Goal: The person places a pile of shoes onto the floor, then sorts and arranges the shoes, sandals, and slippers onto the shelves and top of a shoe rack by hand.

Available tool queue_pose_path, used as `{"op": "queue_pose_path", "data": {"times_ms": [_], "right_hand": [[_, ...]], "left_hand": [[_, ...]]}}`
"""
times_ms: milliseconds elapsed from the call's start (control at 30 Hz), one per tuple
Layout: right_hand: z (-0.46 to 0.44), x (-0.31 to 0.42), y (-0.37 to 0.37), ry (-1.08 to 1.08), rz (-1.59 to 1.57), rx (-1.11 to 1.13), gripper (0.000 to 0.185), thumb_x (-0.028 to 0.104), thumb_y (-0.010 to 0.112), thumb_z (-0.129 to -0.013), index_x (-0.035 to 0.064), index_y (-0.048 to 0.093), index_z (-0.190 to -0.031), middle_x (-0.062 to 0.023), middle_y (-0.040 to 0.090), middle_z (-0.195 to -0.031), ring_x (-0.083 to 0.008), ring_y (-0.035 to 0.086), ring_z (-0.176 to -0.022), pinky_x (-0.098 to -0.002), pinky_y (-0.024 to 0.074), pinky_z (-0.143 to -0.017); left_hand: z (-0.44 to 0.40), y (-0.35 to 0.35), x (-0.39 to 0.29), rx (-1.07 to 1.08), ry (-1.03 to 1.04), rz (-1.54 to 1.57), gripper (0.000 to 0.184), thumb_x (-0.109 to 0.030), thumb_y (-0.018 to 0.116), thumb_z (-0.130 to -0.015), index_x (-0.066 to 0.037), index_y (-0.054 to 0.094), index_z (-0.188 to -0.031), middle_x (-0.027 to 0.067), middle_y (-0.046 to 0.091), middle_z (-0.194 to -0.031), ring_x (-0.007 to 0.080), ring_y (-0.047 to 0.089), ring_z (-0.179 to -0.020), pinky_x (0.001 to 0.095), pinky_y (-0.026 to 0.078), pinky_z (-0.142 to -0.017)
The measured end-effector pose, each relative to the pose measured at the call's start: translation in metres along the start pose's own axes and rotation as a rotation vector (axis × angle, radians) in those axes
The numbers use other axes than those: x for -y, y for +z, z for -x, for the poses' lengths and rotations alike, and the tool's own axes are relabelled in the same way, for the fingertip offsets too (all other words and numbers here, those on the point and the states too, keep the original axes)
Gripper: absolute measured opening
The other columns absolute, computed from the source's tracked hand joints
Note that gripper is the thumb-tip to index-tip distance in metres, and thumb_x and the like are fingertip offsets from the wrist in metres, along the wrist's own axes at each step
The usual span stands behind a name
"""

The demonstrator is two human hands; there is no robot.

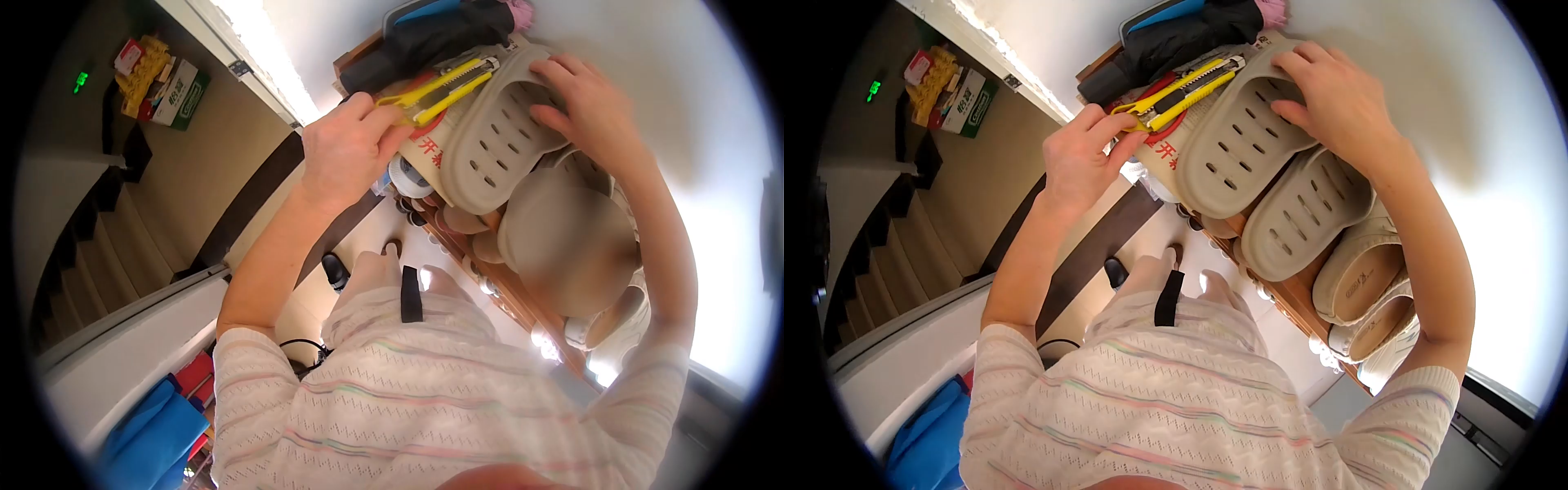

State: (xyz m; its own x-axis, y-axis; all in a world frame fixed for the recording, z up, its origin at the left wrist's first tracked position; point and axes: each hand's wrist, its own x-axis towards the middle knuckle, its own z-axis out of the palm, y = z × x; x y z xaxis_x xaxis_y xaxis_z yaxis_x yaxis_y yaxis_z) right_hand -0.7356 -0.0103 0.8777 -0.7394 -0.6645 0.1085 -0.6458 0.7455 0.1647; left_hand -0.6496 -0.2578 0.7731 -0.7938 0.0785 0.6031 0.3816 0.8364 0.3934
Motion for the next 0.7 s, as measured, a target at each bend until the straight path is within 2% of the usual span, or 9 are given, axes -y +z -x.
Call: {"op": "queue_pose_path", "data": {"times_ms": [133,233,333,433,533,700], "right_hand": [[-0.003,-0.010,0.011,0.061,0.041,0.009,0.036,0.025,0.063,-0.075,0.0126,0.053,-0.108,-0.0030,0.055,-0.103,-0.0245,0.054,-0.095,-0.0371,0.0472,-0.073],[-0.007,-0.013,0.016,0.096,0.083,-0.010,0.034,0.022,0.061,-0.076,0.0142,0.053,-0.108,-0.0038,0.055,-0.102,-0.0251,0.056,-0.091,-0.0372,0.0473,-0.072],[-0.013,-0.015,0.019,0.063,0.076,0.032,0.030,0.018,0.059,-0.077,0.0150,0.054,-0.107,-0.0042,0.055,-0.100,-0.0247,0.057,-0.088,-0.0374,0.0474,-0.071],[-0.019,-0.014,0.018,0.032,0.097,0.051,0.028,0.014,0.056,-0.077,0.0158,0.055,-0.105,-0.0040,0.055,-0.097,-0.0238,0.058,-0.086,-0.0372,0.0476,-0.069],[-0.023,-0.014,0.022,0.036,0.129,0.038,0.028,0.013,0.054,-0.077,0.0167,0.056,-0.105,-0.0036,0.056,-0.095,-0.0232,0.058,-0.085,-0.0369,0.0479,-0.067],[-0.020,-0.015,0.028,0.031,0.122,-0.030,0.030,0.011,0.053,-0.077,0.0185,0.057,-0.106,-0.0035,0.056,-0.094,-0.0225,0.058,-0.083,-0.0375,0.0480,-0.065]], "left_hand": [[-0.005,-0.003,-0.005,0.015,-0.024,-0.041,0.021,-0.022,0.073,-0.067,-0.013,0.064,-0.084,0.0010,0.049,-0.063,0.0144,0.049,-0.049,0.0250,0.040,-0.044],[-0.012,-0.005,-0.010,0.012,-0.070,-0.014,0.027,-0.030,0.072,-0.068,-0.012,0.063,-0.086,0.0010,0.052,-0.065,0.0158,0.051,-0.051,0.0255,0.041,-0.045],[-0.020,-0.007,-0.014,0.098,-0.045,-0.112,0.031,-0.037,0.068,-0.071,-0.011,0.063,-0.087,0.0030,0.057,-0.068,0.0198,0.056,-0.056,0.0288,0.043,-0.048],[-0.031,-0.012,-0.018,0.297,-0.104,-0.234,0.033,-0.041,0.064,-0.073,-0.010,0.063,-0.086,0.0060,0.060,-0.070,0.0241,0.059,-0.062,0.0333,0.045,-0.052],[-0.041,-0.018,-0.024,0.430,-0.165,-0.248,0.031,-0.039,0.063,-0.074,-0.009,0.063,-0.083,0.0078,0.061,-0.070,0.0257,0.059,-0.063,0.0359,0.045,-0.053],[-0.036,-0.013,-0.022,0.341,-0.173,-0.247,0.030,-0.036,0.064,-0.074,-0.007,0.063,-0.081,0.0078,0.061,-0.071,0.0261,0.059,-0.064,0.0358,0.045,-0.054]]}}
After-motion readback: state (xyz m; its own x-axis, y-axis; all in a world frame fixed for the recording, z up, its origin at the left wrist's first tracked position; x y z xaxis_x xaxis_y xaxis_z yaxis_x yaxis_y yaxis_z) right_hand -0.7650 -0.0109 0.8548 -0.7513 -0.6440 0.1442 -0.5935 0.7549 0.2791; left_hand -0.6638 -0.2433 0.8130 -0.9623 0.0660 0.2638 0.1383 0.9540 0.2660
